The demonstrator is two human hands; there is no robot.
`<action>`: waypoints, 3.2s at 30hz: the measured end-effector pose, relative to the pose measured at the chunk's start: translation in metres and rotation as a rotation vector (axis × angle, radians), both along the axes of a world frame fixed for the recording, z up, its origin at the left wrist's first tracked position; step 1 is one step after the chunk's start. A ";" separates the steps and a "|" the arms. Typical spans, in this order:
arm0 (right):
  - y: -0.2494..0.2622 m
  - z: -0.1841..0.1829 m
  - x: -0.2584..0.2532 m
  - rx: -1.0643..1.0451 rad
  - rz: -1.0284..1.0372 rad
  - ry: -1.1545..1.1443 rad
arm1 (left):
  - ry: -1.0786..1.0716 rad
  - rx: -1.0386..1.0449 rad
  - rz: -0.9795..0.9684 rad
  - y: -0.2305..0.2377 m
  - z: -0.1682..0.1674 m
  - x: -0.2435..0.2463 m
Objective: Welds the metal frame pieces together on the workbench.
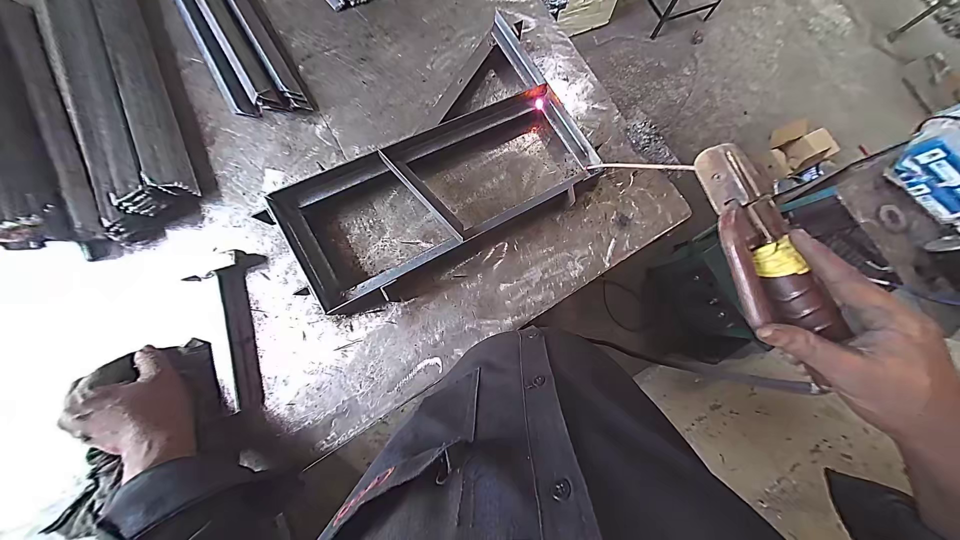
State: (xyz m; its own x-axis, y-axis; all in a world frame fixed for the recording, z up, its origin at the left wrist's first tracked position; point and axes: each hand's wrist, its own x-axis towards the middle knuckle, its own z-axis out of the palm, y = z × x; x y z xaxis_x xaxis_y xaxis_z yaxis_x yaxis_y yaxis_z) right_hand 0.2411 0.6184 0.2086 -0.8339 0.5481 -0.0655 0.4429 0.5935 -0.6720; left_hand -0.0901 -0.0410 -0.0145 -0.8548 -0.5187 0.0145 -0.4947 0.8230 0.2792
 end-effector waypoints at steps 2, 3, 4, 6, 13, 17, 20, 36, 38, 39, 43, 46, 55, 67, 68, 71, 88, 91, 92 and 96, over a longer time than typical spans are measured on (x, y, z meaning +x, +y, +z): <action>0.002 -0.001 0.000 -0.001 0.009 0.005 | 0.005 0.001 -0.020 -0.003 -0.003 0.000; 0.002 -0.002 0.000 -0.002 0.014 0.006 | 0.010 0.005 -0.031 -0.005 -0.004 0.000; 0.002 -0.001 -0.001 0.009 0.014 -0.005 | 0.017 0.011 -0.035 -0.004 -0.003 0.000; 0.001 -0.001 -0.002 0.043 0.009 -0.019 | 0.016 0.044 -0.040 0.007 0.006 0.002; 0.003 -0.001 0.000 0.028 0.031 -0.005 | 0.029 0.015 -0.058 0.000 0.000 0.001; 0.003 -0.001 -0.001 0.039 0.017 -0.015 | 0.031 0.037 -0.033 0.004 0.002 0.002; 0.002 0.001 -0.003 0.073 0.018 -0.039 | 0.029 0.036 -0.018 0.004 0.001 0.004; 0.003 0.001 0.002 0.025 -0.006 -0.033 | 0.036 0.017 -0.036 -0.004 -0.007 0.000; 0.004 -0.002 0.002 0.027 0.006 -0.025 | 0.038 0.009 -0.039 0.001 -0.004 0.002; 0.004 -0.002 0.001 0.034 0.007 -0.022 | 0.047 0.014 -0.038 -0.002 -0.006 0.002; 0.004 -0.001 0.000 0.081 0.011 -0.045 | 0.047 0.037 -0.034 0.001 -0.001 0.000; 0.005 -0.002 0.000 0.054 0.022 -0.033 | 0.053 0.008 -0.047 -0.012 -0.014 -0.003; 0.005 -0.001 -0.002 0.029 0.021 -0.039 | 0.041 0.038 -0.030 0.009 0.006 0.003; 0.010 0.000 -0.003 0.038 0.025 -0.060 | 0.027 -0.012 -0.060 -0.022 -0.020 -0.005; 0.010 0.000 -0.004 0.047 0.030 -0.059 | 0.025 -0.015 -0.055 -0.020 -0.019 -0.005; 0.010 0.001 -0.004 0.063 0.037 -0.055 | 0.026 0.009 -0.039 -0.009 -0.010 -0.001; 0.016 0.015 -0.013 0.081 0.047 -0.132 | 0.015 0.046 -0.018 0.020 0.019 0.004; 0.019 0.019 -0.013 0.113 0.059 -0.160 | 0.005 0.062 -0.003 0.017 0.016 0.003; 0.021 0.021 -0.015 0.123 0.065 -0.177 | 0.020 0.052 0.000 0.005 0.005 0.000; 0.019 0.036 -0.026 0.120 0.066 -0.240 | 0.042 -0.002 -0.011 -0.028 -0.027 -0.006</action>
